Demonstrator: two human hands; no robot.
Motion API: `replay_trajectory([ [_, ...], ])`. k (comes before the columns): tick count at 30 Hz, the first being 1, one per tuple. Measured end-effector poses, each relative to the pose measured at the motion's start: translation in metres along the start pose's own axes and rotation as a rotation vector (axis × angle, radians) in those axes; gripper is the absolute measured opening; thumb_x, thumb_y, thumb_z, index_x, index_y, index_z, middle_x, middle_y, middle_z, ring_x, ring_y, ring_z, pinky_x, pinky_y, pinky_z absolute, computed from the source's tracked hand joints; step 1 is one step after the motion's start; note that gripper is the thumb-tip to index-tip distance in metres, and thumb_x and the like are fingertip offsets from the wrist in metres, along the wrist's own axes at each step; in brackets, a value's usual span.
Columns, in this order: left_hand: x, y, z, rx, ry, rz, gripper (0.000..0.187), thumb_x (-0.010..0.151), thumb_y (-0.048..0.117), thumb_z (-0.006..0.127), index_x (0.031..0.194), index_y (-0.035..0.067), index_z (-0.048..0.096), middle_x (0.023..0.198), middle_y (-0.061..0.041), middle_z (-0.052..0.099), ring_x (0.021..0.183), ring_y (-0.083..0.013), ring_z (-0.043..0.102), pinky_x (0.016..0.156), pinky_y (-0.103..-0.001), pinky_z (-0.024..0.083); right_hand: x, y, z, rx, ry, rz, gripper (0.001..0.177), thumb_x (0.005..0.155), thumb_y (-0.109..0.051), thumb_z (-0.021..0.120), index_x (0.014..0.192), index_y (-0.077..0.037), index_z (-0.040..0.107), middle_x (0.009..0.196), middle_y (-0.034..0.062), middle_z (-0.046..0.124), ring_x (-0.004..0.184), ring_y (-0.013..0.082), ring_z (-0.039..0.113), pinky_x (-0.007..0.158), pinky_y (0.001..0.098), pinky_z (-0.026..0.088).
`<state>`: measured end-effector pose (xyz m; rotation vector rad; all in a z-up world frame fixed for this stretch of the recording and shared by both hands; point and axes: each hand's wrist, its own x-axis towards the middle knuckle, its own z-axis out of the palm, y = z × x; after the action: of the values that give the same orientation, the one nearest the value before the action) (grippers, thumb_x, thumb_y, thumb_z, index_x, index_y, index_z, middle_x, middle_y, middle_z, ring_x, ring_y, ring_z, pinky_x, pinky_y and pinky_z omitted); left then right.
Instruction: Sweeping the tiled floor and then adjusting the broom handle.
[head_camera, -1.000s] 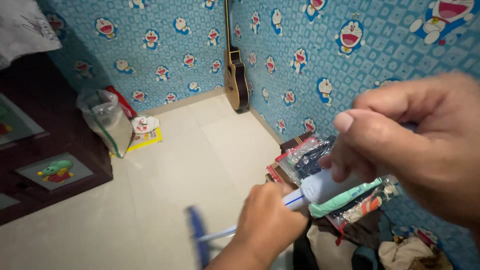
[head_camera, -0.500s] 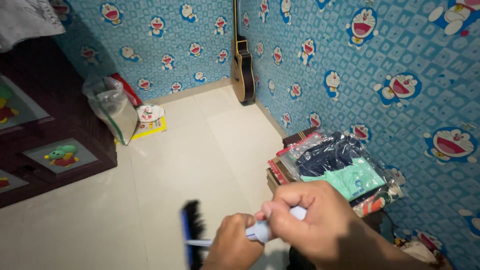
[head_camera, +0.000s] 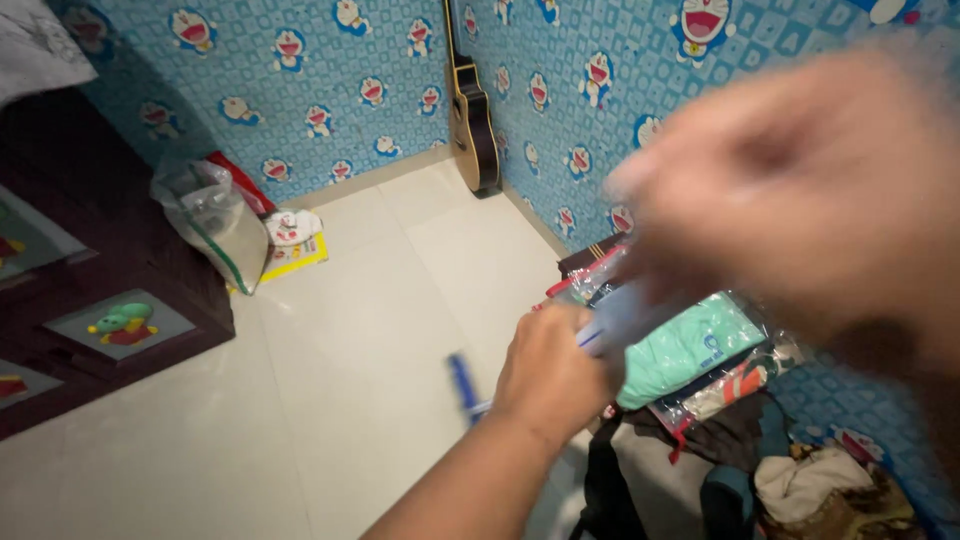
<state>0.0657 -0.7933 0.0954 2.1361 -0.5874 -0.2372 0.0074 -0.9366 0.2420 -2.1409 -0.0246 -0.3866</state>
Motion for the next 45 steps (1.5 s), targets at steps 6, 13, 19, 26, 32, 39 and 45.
replay_trajectory([
  [6,-0.020,-0.036,0.013,0.027,-0.089,-0.143,0.018,0.079,0.020,0.067,0.085,0.006,0.077,0.091,-0.024,0.074,0.093,-0.0421,0.071,0.087,-0.048,0.056,-0.031,0.005,0.074,-0.002,-0.357,0.080,0.032,0.093,-0.024,0.069,0.067,-0.004,0.070,0.063,0.0011,0.064,0.057,0.0075,0.052,0.053,0.0281,0.043],
  [13,-0.034,-0.074,0.010,0.111,-0.167,-0.261,0.018,0.079,0.020,0.068,0.088,0.008,0.078,0.092,-0.024,0.073,0.095,-0.0430,0.070,0.087,-0.050,0.056,-0.045,0.054,0.078,0.194,-0.163,0.392,0.037,0.091,-0.024,0.065,0.064,0.000,0.073,0.059,0.0037,0.070,0.056,0.0083,0.057,0.053,0.0290,0.046],
  [19,-0.036,-0.048,-0.003,0.176,-0.125,-0.276,0.018,0.075,0.018,0.067,0.084,0.010,0.080,0.087,-0.022,0.073,0.090,-0.0407,0.071,0.087,-0.049,0.057,-0.053,0.060,0.032,0.179,-0.127,0.337,0.028,0.096,-0.019,0.061,0.079,-0.003,0.077,0.072,0.0092,0.074,0.063,0.0134,0.064,0.056,0.0307,0.053],
  [26,-0.021,0.025,-0.016,-0.065,0.129,0.046,0.017,0.070,0.016,0.070,0.082,0.008,0.079,0.082,-0.024,0.072,0.085,-0.0427,0.070,0.082,-0.047,0.056,-0.015,-0.045,-0.016,-0.474,-0.004,-0.040,0.034,0.097,-0.018,0.060,0.068,-0.009,0.075,0.069,0.0066,0.069,0.057,0.0186,0.062,0.053,0.0360,0.052],
  [32,-0.007,-0.061,0.063,-1.628,-0.274,-0.053,0.033,0.088,0.024,0.065,0.116,0.009,0.074,0.122,-0.016,0.077,0.120,-0.0243,0.074,0.104,-0.039,0.054,-0.050,-0.002,0.088,-0.206,-0.239,-0.071,0.031,0.088,-0.021,0.073,0.064,-0.003,0.067,0.052,0.0045,0.056,0.051,0.0083,0.049,0.047,0.0297,0.045],
  [39,-0.050,-0.073,0.029,0.030,-0.135,-0.098,0.028,0.079,0.031,0.069,0.099,0.013,0.076,0.102,-0.018,0.074,0.100,-0.0379,0.070,0.086,-0.047,0.056,-0.065,0.037,0.086,0.052,-0.194,0.150,0.024,0.086,-0.018,0.068,0.068,-0.004,0.072,0.054,0.0003,0.062,0.053,0.0050,0.052,0.047,0.0292,0.044],
  [45,-0.047,-0.079,0.011,0.300,-0.237,-0.308,0.018,0.078,0.021,0.068,0.090,0.013,0.079,0.099,-0.019,0.074,0.097,-0.0396,0.071,0.090,-0.049,0.056,-0.076,0.079,0.083,0.296,-0.129,0.336,0.031,0.091,-0.017,0.062,0.068,-0.002,0.075,0.065,0.0012,0.074,0.060,0.0076,0.065,0.058,0.0268,0.054],
])
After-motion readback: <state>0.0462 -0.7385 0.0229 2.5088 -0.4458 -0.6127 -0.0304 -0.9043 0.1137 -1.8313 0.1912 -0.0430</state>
